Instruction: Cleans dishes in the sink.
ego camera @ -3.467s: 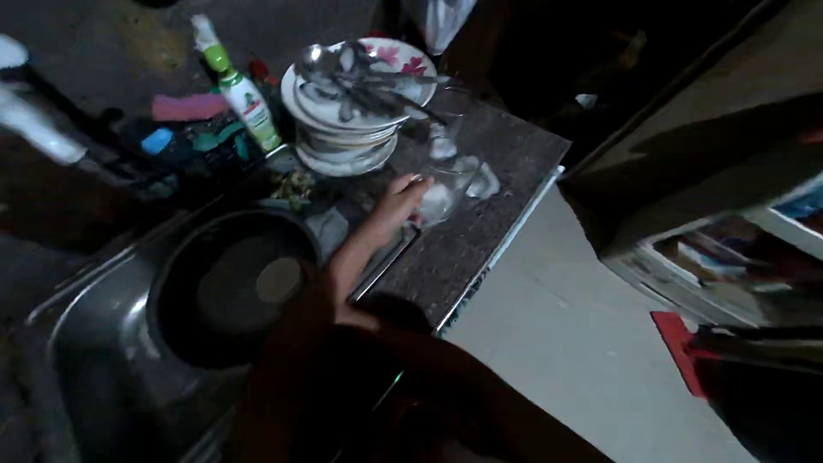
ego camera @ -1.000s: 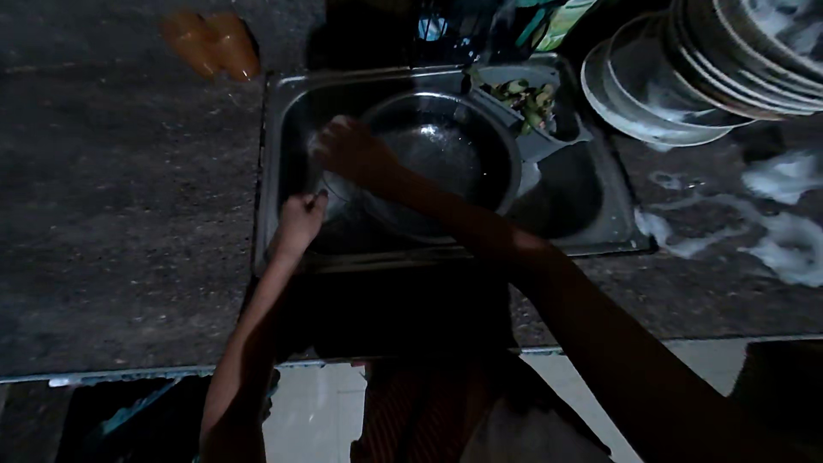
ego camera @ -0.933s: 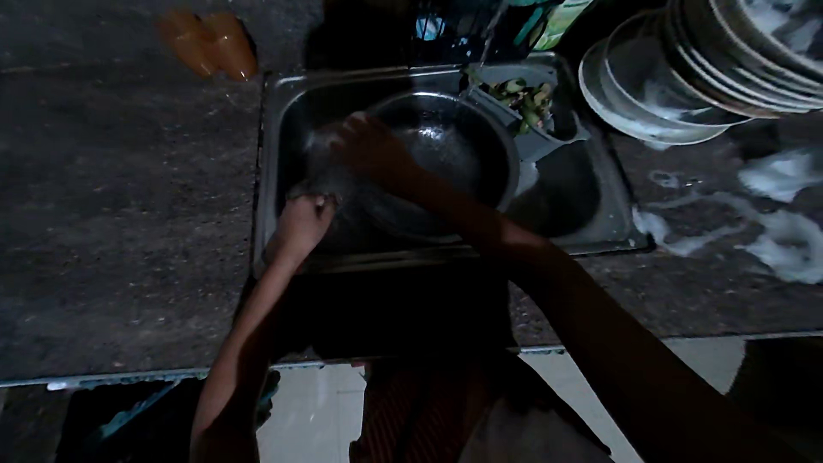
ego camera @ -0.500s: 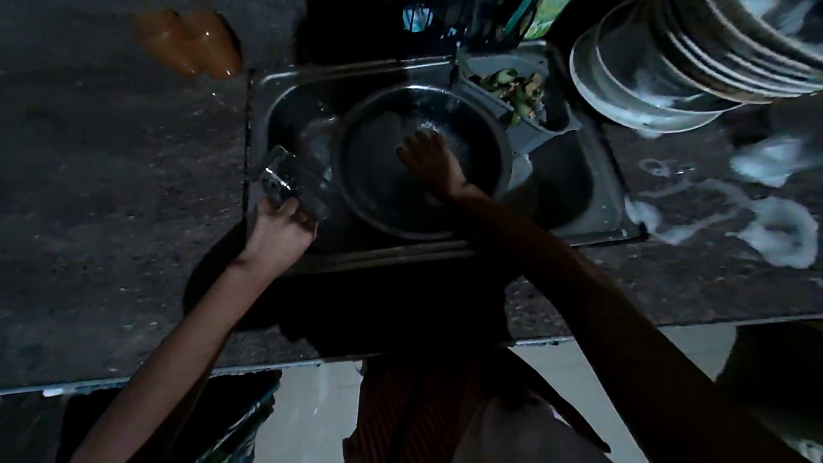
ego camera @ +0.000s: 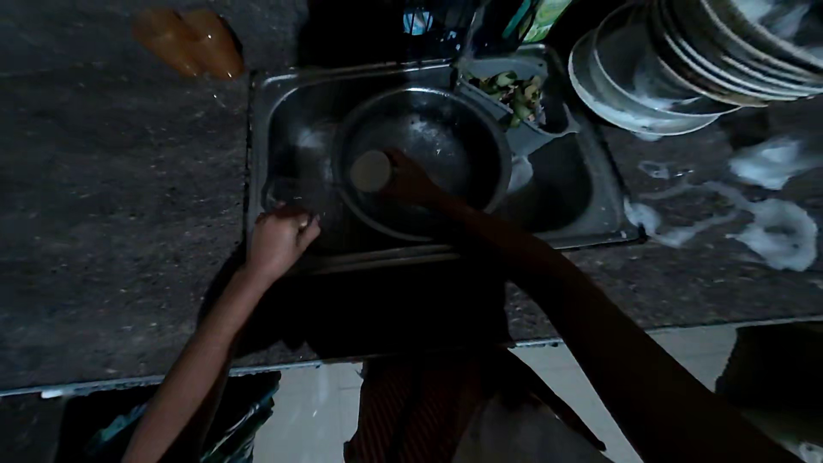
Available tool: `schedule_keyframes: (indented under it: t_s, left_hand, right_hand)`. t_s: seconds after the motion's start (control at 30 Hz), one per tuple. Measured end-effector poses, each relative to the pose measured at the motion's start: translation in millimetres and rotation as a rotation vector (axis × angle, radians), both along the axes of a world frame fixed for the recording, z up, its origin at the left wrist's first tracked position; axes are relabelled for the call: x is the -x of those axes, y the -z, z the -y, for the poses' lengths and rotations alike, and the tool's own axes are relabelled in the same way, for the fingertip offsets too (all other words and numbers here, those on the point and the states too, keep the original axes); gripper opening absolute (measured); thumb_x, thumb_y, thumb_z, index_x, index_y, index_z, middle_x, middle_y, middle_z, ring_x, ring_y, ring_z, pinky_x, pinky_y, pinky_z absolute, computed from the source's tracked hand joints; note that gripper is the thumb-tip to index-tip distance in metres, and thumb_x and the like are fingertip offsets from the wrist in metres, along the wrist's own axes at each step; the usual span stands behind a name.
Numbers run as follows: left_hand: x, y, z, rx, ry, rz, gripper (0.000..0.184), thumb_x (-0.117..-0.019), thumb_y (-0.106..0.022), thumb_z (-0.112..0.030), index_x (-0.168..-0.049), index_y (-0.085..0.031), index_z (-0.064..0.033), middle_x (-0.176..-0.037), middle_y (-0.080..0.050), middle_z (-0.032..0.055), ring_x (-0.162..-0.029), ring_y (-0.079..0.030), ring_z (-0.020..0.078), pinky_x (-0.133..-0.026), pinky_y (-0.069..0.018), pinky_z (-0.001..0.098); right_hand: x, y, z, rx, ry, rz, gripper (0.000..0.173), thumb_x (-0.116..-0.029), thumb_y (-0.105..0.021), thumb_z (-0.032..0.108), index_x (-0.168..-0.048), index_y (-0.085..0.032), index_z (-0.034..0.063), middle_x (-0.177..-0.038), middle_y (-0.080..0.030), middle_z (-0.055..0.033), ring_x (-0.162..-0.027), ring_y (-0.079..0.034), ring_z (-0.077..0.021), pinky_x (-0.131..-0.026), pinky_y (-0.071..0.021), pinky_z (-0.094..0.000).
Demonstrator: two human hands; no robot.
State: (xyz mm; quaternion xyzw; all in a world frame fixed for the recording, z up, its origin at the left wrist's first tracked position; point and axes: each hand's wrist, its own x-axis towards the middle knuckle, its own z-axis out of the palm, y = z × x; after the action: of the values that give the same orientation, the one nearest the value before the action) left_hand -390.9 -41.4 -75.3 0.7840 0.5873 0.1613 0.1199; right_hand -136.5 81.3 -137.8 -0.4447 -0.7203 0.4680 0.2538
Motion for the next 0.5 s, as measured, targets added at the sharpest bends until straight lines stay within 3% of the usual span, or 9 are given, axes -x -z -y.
schedule_keyframes:
  t_s: [0.07,0.17,0.27,0.4,0.5]
  left_hand:
    - [-6,-11,-1,0.098,-0.135,0.154,0.033,-0.1011,-0.060,-0.009,-0.076,-0.060,0.0135,-0.078,-0.061,0.0261,-0.076,-0.061,0.0385,-0.072,-0.0491,0.0550]
    - [-6,-17,0,0.160,-0.271,0.287,0.034,-0.1025,-0.058,-0.009,-0.074,-0.055,0.0089,-0.068,-0.049,0.0115,-0.064,-0.046,0.0177,-0.062,-0.0406,0.0361]
    - [-6,-15,2,0.189,-0.430,0.494,0.031,-0.1025,-0.053,-0.005,-0.073,-0.054,0.0019,-0.064,-0.041,-0.0032,-0.056,-0.036,-0.0009,-0.055,-0.0325,0.0166]
    - [-11,-19,2,0.257,-0.680,0.807,0.032,-0.1065,-0.047,-0.010,-0.075,-0.051,-0.0099,-0.064,-0.044,-0.0082,-0.054,-0.043,-0.0023,-0.055,-0.0418,0.0141]
    - [-12,-19,1,0.293,-0.782,0.931,0.031,-0.1081,-0.045,-0.012,-0.078,-0.054,-0.0130,-0.059,-0.043,-0.0104,-0.049,-0.043,-0.0025,-0.050,-0.0434,0.0128]
  right_hand:
    - [16,-17,9,-0.080,0.027,-0.101,0.085,-0.0769,-0.084,0.000,-0.148,-0.040,-0.0084,-0.142,-0.053,-0.0305,-0.127,-0.057,-0.0363,-0.104,-0.0498,-0.0430]
    - [33,-41,14,-0.250,0.091,-0.176,0.084,-0.0764,-0.085,0.003,-0.146,-0.041,-0.0117,-0.142,-0.052,-0.0317,-0.126,-0.057,-0.0356,-0.102,-0.0495,-0.0404]
    - [41,-55,11,-0.430,0.003,-0.150,0.081,-0.0741,-0.085,0.002,-0.143,-0.046,-0.0141,-0.144,-0.052,-0.0319,-0.134,-0.053,-0.0377,-0.112,-0.0430,-0.0414]
    - [47,-76,9,-0.644,-0.180,-0.001,0.072,-0.0764,-0.080,-0.004,-0.142,-0.051,-0.0135,-0.145,-0.053,-0.0318,-0.137,-0.049,-0.0449,-0.116,-0.0388,-0.0473]
    - [61,-73,4,-0.922,-0.206,-0.004,0.056,-0.0784,-0.075,-0.007,-0.132,-0.062,-0.0098,-0.133,-0.063,-0.0292,-0.126,-0.059,-0.0463,-0.109,-0.0455,-0.0521]
